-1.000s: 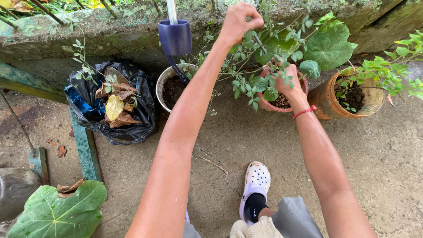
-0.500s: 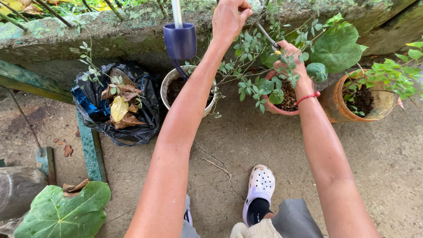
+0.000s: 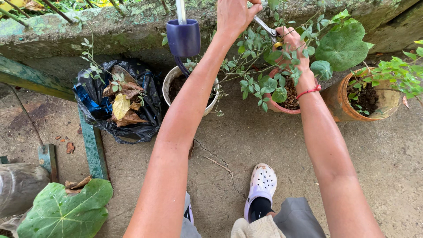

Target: The person uses pruning shears to trim stems and leaves from potted plants. They cut the plant material and place the clippings into a nearby bucket. The person also uses their hands to clear debris from the soil surface of the pots.

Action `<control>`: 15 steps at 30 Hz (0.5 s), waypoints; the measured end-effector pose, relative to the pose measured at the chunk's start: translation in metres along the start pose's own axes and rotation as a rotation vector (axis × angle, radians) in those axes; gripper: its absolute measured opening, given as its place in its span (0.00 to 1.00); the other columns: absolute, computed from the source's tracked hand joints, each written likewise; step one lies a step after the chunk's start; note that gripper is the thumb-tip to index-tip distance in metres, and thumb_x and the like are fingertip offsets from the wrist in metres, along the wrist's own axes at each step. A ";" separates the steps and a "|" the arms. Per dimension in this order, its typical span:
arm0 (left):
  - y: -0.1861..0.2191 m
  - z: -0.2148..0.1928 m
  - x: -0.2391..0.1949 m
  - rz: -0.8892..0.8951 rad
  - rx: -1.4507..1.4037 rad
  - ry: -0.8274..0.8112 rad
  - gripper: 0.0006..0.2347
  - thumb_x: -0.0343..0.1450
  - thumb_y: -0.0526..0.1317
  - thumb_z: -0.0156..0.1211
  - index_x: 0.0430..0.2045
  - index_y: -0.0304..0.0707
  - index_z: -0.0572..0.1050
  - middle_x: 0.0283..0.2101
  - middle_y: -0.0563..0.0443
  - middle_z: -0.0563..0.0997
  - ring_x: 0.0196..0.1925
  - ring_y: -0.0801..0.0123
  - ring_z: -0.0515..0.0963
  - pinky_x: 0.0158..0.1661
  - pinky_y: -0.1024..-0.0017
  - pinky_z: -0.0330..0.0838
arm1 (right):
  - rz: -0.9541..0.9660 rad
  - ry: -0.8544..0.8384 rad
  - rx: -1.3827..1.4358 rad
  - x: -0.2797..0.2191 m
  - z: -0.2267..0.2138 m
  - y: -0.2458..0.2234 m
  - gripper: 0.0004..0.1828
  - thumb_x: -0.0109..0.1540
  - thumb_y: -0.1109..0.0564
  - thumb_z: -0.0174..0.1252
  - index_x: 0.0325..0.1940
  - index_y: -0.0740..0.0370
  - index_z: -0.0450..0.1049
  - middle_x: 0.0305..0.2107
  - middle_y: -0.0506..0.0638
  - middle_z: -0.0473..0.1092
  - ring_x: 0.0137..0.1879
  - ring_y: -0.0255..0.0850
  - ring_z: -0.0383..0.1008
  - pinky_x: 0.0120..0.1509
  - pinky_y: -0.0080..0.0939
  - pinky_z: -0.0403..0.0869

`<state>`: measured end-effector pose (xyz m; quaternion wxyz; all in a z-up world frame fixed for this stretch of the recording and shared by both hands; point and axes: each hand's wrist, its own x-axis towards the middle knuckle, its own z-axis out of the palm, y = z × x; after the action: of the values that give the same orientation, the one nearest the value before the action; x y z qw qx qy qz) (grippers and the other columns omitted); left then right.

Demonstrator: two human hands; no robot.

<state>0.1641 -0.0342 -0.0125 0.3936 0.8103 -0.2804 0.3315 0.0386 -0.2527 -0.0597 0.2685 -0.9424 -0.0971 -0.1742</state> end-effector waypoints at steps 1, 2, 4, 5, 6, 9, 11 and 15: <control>0.000 0.001 0.000 -0.002 -0.010 -0.019 0.08 0.58 0.46 0.76 0.20 0.47 0.85 0.22 0.57 0.85 0.28 0.60 0.81 0.37 0.56 0.69 | -0.041 0.028 -0.083 0.000 0.000 -0.004 0.26 0.59 0.63 0.67 0.62 0.59 0.72 0.46 0.56 0.71 0.48 0.54 0.76 0.48 0.52 0.77; 0.001 0.002 0.000 -0.002 -0.020 -0.036 0.07 0.58 0.47 0.76 0.20 0.47 0.85 0.22 0.57 0.85 0.28 0.60 0.81 0.38 0.56 0.69 | -0.052 0.032 -0.095 0.001 -0.002 -0.008 0.26 0.60 0.63 0.66 0.61 0.58 0.72 0.46 0.56 0.70 0.48 0.54 0.75 0.48 0.53 0.76; 0.001 0.004 0.000 -0.007 -0.018 -0.076 0.07 0.58 0.46 0.76 0.19 0.48 0.85 0.21 0.56 0.84 0.28 0.60 0.81 0.37 0.56 0.69 | -0.071 0.039 -0.117 0.000 -0.004 -0.013 0.24 0.60 0.63 0.66 0.60 0.57 0.72 0.45 0.56 0.69 0.48 0.55 0.74 0.48 0.54 0.76; 0.002 0.004 -0.001 -0.011 -0.006 -0.097 0.06 0.58 0.46 0.76 0.18 0.48 0.85 0.21 0.54 0.83 0.27 0.60 0.81 0.37 0.56 0.69 | -0.065 0.026 -0.142 0.001 -0.004 -0.015 0.24 0.59 0.62 0.66 0.60 0.57 0.72 0.45 0.56 0.69 0.48 0.55 0.74 0.47 0.54 0.76; 0.002 0.004 -0.001 -0.014 0.007 -0.116 0.06 0.58 0.45 0.76 0.18 0.48 0.86 0.20 0.53 0.83 0.27 0.59 0.81 0.37 0.56 0.69 | -0.062 0.014 -0.167 0.003 -0.005 -0.016 0.25 0.58 0.62 0.67 0.59 0.57 0.72 0.45 0.56 0.69 0.47 0.56 0.74 0.45 0.55 0.75; 0.003 0.000 0.000 0.006 0.003 -0.100 0.06 0.59 0.44 0.76 0.19 0.45 0.85 0.20 0.51 0.82 0.27 0.58 0.81 0.37 0.56 0.69 | -0.065 0.015 -0.175 0.002 -0.006 -0.015 0.25 0.59 0.60 0.68 0.59 0.56 0.71 0.45 0.56 0.68 0.47 0.56 0.73 0.45 0.56 0.75; 0.004 -0.003 -0.002 0.034 -0.006 -0.107 0.05 0.58 0.43 0.76 0.17 0.46 0.85 0.18 0.52 0.82 0.26 0.59 0.81 0.38 0.55 0.69 | -0.072 0.028 -0.172 0.002 -0.006 -0.013 0.25 0.59 0.59 0.68 0.59 0.55 0.71 0.45 0.56 0.69 0.47 0.56 0.73 0.45 0.56 0.75; 0.005 0.000 -0.004 0.055 -0.010 -0.172 0.04 0.58 0.41 0.75 0.18 0.45 0.86 0.18 0.51 0.81 0.26 0.58 0.81 0.40 0.56 0.69 | -0.042 0.010 -0.140 -0.001 -0.005 -0.016 0.23 0.61 0.59 0.68 0.59 0.54 0.72 0.45 0.54 0.69 0.45 0.54 0.74 0.44 0.55 0.75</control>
<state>0.1583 -0.0360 -0.0132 0.3630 0.8258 -0.3368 0.2698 0.0317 -0.2422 -0.0482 0.1989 -0.9557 -0.1030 -0.1909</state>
